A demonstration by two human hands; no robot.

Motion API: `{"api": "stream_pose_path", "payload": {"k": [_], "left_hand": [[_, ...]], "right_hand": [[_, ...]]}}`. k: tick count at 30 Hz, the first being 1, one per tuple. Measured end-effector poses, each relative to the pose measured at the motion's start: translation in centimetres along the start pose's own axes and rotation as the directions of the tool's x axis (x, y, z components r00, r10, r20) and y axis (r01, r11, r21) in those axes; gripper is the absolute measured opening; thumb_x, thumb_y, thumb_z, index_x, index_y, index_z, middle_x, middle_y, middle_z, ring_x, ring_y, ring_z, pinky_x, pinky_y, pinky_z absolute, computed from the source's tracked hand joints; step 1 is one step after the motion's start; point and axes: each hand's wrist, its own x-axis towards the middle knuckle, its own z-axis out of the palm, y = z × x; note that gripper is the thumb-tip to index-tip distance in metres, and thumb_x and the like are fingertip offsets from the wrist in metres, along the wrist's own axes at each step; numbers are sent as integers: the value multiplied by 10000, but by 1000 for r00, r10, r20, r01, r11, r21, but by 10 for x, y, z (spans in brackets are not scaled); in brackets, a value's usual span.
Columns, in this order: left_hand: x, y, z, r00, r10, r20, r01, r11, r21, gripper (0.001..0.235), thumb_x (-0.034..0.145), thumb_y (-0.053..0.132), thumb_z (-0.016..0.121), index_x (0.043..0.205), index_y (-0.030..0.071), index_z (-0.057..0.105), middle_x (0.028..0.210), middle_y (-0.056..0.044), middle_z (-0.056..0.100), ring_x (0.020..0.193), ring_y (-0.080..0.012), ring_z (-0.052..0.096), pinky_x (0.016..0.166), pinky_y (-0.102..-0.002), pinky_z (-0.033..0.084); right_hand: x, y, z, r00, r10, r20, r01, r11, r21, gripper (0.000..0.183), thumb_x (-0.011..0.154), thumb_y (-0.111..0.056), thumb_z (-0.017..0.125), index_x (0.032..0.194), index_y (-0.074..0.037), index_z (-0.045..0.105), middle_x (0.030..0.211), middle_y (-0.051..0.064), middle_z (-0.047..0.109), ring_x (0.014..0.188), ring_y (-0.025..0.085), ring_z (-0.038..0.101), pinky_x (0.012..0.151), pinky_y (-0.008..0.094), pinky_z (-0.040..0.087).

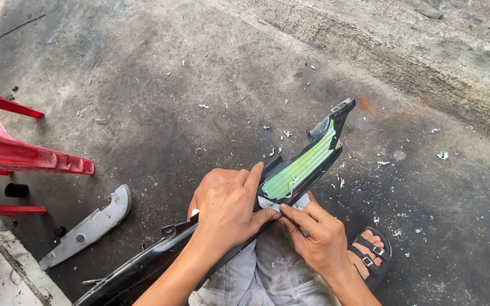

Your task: The person sits on the ground and uses a utility knife to scrape green paint off a black plastic car part. They hold the part on their lap and carefully remove the paint layer with the blade.

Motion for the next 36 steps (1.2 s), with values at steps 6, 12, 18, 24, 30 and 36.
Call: {"api": "stream_pose_path", "payload": {"k": [6,12,18,24,30,36], "left_hand": [[2,7,-1,999,-32,-38,34,997,64,858,684,423,868,1363,-14,577,939,-139,696,635,-294,696,514,-380,543],[6,14,0,995,-93,-28,94,995,36,846,680,418,890,1342,-4,574,926,-161,719,605,-307,710,516,-398,560],[9,17,1,989,-139,-45,140,990,25,764,638,385,933,1223,18,605,793,-152,727,513,-260,691,449,-361,543],[11,15,1,982,-172,-76,182,971,155,714,622,531,938,1088,88,627,695,-61,699,514,-222,667,473,-352,523],[5,16,3,989,-64,-131,78,991,107,800,628,479,927,1207,29,610,770,-107,698,528,-241,657,488,-336,515],[5,13,3,1000,23,-7,-22,994,109,988,613,408,897,1375,-94,517,1018,-172,651,822,-288,696,664,-356,556]], "right_hand": [[-1,-1,0,998,56,-33,-56,998,-1,213,764,-80,805,976,-70,805,608,-4,516,472,137,483,1073,342,535],[-10,13,3,991,134,-24,-135,990,-30,229,770,-139,822,999,-147,828,684,-41,631,500,86,546,476,255,456],[-12,19,9,993,99,-68,-103,993,-49,223,771,-128,830,991,-164,827,630,-45,550,468,83,476,434,259,408],[-10,18,14,986,140,-93,-135,989,55,212,794,-145,824,1005,-133,825,623,-31,514,472,80,430,438,252,390],[-14,16,11,979,173,-106,-166,983,75,211,788,-138,818,999,-132,817,655,-20,573,487,99,466,457,265,404],[-14,15,8,998,57,-41,-50,989,141,229,768,-75,812,994,-113,812,638,-44,557,470,73,435,424,247,366]]}}
